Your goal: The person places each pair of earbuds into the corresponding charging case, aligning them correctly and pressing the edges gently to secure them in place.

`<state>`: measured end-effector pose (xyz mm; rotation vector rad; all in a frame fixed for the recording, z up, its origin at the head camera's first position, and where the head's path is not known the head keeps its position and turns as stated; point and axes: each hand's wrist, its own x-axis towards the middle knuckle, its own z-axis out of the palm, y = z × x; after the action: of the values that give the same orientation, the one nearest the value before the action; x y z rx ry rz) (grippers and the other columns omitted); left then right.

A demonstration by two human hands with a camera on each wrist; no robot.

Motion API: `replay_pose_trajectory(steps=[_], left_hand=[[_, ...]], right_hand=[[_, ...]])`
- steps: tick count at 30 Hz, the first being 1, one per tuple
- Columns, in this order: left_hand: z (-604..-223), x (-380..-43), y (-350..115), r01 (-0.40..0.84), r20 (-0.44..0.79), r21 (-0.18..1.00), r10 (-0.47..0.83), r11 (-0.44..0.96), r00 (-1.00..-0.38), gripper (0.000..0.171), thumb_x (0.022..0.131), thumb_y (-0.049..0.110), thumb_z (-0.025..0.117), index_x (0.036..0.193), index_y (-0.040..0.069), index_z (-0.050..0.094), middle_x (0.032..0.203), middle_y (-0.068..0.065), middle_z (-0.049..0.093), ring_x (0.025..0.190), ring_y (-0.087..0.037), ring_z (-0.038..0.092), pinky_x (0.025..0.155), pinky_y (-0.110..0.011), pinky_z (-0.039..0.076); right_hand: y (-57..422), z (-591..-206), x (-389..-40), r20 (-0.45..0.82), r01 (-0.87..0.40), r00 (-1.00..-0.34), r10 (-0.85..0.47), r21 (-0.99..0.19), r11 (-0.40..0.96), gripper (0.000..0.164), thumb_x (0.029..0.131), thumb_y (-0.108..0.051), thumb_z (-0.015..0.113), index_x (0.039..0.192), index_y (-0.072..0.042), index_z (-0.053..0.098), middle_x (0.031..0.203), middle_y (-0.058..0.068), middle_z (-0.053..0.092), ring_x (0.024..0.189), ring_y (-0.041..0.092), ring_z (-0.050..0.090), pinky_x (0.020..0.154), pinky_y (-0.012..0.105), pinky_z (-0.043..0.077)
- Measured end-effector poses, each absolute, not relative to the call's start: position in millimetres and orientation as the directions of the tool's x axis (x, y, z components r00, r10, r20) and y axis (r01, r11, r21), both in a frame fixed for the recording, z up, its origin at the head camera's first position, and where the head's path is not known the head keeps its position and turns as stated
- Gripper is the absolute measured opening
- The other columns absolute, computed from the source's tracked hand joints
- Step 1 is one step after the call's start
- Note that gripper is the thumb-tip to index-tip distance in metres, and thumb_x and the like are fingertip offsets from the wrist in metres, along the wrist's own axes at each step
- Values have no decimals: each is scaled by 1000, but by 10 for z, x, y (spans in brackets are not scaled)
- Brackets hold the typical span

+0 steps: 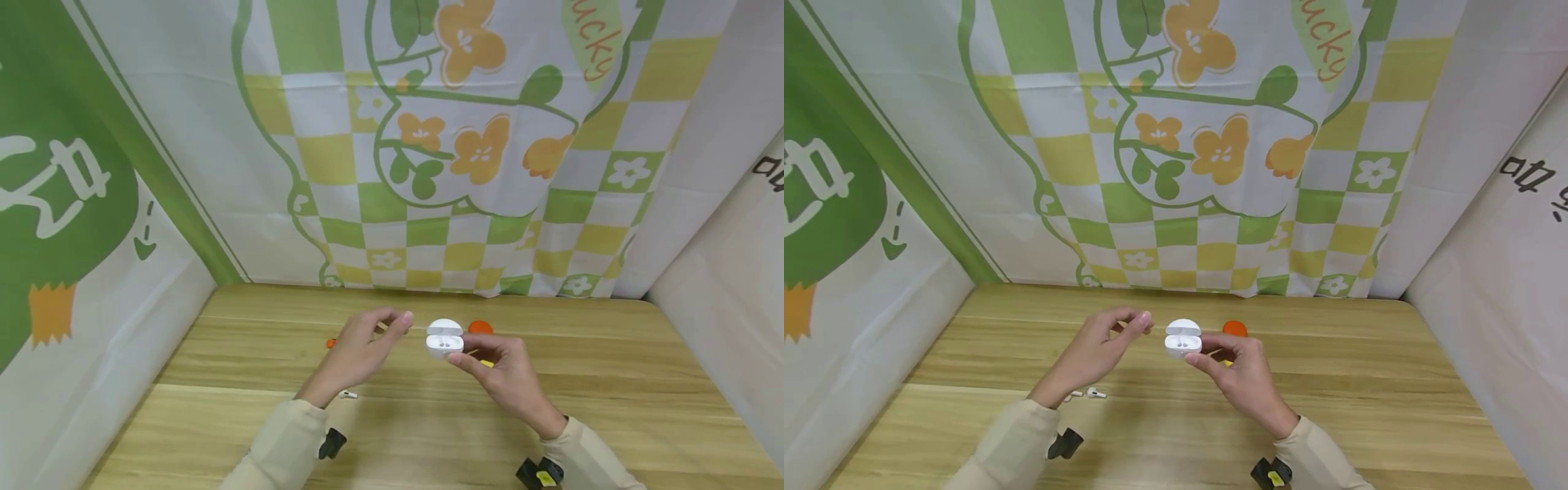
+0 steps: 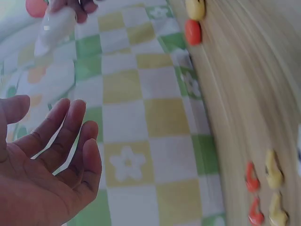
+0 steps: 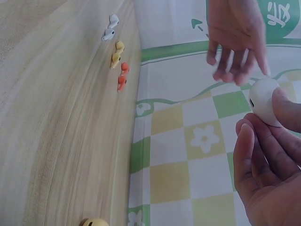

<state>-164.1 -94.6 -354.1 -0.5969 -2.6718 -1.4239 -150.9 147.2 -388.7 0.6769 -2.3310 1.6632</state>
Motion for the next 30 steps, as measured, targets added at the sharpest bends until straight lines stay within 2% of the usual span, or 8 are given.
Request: replay_pose_trajectory(steps=[7, 15, 21, 25, 30], left_hand=[[-3694, -1592, -1363, 313, 212, 802, 248, 509, -945, 39, 94, 49, 48, 116, 20, 63, 104, 7, 63, 93, -14, 59, 84, -38, 47], [-3908, -1557, -1775, 288, 192, 766, 223, 575, -956, 30, 93, 42, 55, 114, 22, 63, 103, 10, 62, 94, -9, 56, 82, -36, 47], [-4099, -1563, -2027, 294, 172, 738, 252, 608, -952, 26, 90, 30, 64, 110, 13, 65, 94, 6, 64, 88, -12, 58, 75, -32, 49], [-4234, -1571, -2152, 290, 130, 738, 293, 610, -947, 30, 87, 30, 67, 107, 8, 65, 91, 4, 64, 85, -15, 59, 71, -28, 50], [-4351, -1571, -2241, 267, 61, 755, 341, 599, -938, 36, 84, 28, 70, 107, 1, 64, 90, -1, 63, 84, -17, 59, 72, -28, 51]], right_hand=[[1488, -3886, -1503, 398, -451, -888, -232, -852, 266, 16, 80, -16, 75, 95, -10, 73, 83, 1, 69, 71, 20, 66, 65, 30, 54], [1440, -3694, -1409, 384, -438, -896, -225, -848, 298, 16, 80, -2, 72, 95, 1, 70, 83, 7, 69, 72, 18, 65, 64, 31, 54], [1417, -3571, -1352, 371, -428, -901, -226, -847, 314, 15, 80, 0, 71, 94, 3, 70, 82, 7, 68, 72, 17, 64, 64, 31, 53], [1421, -3563, -1353, 372, -431, -899, -232, -844, 318, 14, 81, -1, 71, 94, 2, 70, 82, 7, 68, 73, 16, 63, 64, 31, 53], [1422, -3569, -1364, 365, -426, -901, -234, -846, 320, 15, 81, -3, 71, 95, 1, 70, 83, 6, 68, 75, 17, 63, 66, 32, 53]])
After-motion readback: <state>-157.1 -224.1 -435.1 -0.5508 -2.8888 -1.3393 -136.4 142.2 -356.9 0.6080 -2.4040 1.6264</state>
